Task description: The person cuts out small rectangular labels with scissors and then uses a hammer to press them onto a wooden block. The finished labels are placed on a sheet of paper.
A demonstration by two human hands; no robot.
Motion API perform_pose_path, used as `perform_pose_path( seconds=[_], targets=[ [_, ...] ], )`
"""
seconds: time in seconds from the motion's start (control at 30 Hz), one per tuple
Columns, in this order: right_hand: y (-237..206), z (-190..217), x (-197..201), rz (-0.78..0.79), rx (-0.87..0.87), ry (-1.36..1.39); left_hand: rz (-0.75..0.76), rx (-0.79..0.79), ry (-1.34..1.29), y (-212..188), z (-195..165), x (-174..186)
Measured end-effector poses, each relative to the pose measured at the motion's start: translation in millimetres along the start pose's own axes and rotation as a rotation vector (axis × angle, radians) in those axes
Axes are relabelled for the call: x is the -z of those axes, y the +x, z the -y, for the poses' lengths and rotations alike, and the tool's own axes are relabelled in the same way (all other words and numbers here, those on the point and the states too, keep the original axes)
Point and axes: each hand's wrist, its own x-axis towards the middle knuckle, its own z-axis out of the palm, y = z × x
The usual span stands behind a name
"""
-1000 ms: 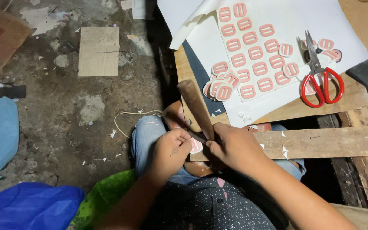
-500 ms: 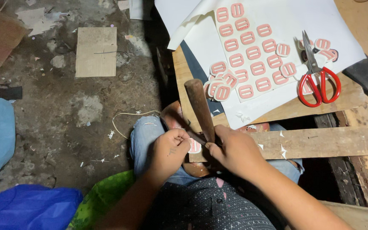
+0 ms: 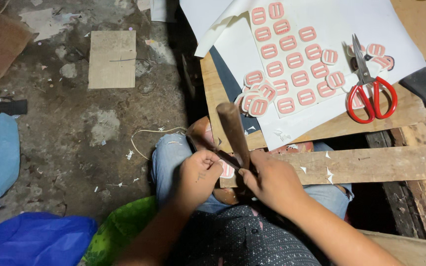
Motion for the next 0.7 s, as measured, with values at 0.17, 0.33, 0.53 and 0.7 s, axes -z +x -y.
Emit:
perform_pose_path(
  seconds=[0.17,0.33,0.53,0.7],
  targets=[
    [-4.8,-4.4,-6.5,-0.032,0.051,-0.073,-0.062,0.086,0.010,5.4,-6.5,3.5],
    [-5.1,-6.1,-8.5,-0.052,0.037,-0.036,-0.041,0.169,-0.131,1.9,-5.1,13.1],
    [-1.7,-4.2,-3.6,0.015,-0.055,-0.024,0.000,0.126,-0.096,4.4,6.6,1.2],
    [3.7,-8.0,2.3,0.074,-0.117,0.020,-0.005,0.055,-0.128,2.1,6.3,-0.8]
  ],
)
